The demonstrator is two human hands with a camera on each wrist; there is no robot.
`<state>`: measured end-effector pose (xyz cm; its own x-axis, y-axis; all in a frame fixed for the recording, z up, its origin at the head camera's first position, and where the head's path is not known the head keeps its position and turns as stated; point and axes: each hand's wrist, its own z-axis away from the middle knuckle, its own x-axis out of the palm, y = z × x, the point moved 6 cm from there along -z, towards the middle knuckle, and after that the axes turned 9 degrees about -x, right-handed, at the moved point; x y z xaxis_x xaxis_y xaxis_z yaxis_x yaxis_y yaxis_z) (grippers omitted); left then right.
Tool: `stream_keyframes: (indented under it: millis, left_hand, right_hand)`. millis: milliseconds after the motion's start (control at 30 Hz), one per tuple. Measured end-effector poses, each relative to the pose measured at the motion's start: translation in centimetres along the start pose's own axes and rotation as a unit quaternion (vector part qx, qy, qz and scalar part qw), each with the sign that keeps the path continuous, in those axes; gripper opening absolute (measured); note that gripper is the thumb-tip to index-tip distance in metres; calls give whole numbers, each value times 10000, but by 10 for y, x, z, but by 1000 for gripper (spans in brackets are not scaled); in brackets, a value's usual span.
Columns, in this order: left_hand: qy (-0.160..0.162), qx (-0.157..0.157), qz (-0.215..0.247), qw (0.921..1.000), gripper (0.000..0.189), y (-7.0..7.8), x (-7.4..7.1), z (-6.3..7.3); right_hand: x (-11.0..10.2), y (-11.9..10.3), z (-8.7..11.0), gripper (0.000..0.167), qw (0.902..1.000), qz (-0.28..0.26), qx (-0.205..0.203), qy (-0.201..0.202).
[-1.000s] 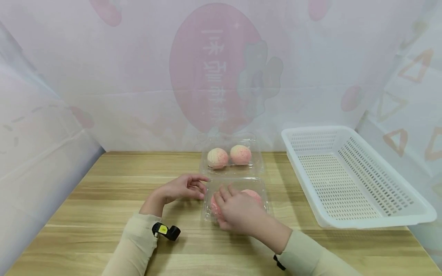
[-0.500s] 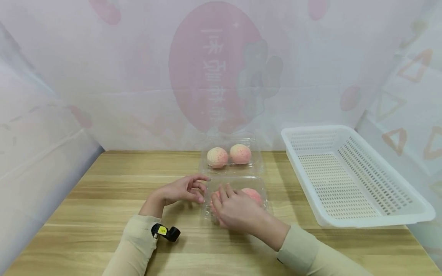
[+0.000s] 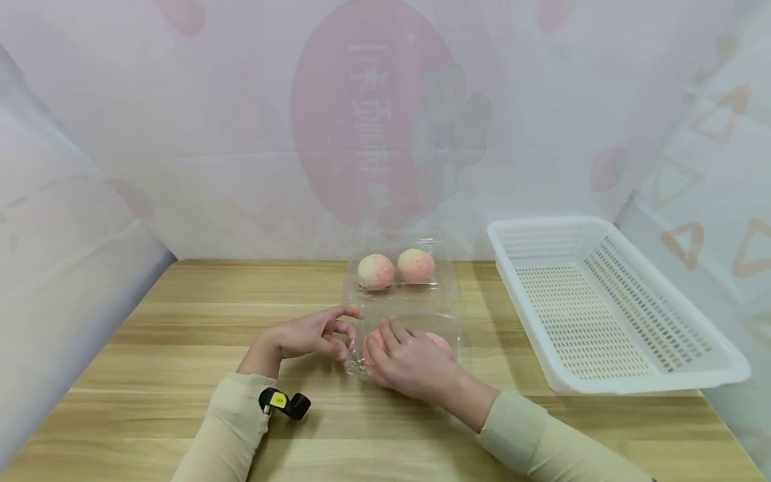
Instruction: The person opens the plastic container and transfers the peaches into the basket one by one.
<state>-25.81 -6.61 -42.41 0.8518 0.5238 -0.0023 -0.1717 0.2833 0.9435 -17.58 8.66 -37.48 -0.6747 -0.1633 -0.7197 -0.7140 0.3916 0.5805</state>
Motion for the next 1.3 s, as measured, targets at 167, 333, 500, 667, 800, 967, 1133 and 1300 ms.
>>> stream_keyframes:
  millis: [167,333,500,667,800,967,1133,1300]
  left_hand:
    - [-172,46,152,9997,74,-1,2,1]
    - [-328,82,166,9993,69,-3,3,1]
    - [-535,75,93,9985,73,-2,3,1]
    - [-565,15,104,9983,73,-1,6,0]
    - [-342,-95,60,9994,69,-1,8,-1]
    - [-198,-156,-74,9997,64,-1,8,-2]
    - [68,-276,-100,9995,55,-1,7,-3]
    - [217,-425,-66,9988,48,-5,5,-5]
  right_hand:
    - [1,-1,-1,43,9998,103,-112,110]
    - [1,-6,-4,37,9999,69,-137,17]
    - [0,-6,-3,36,10000,-62,-6,-49]
    - [2,-8,-3,53,9993,166,-232,-258]
    - [3,-9,-5,54,9987,336,-346,-179]
    - [1,-9,-5,48,9987,287,-164,386]
    - [0,-7,-2,48,9978,84,9,657]
    - [-2,-1,1,48,9973,-154,147,702]
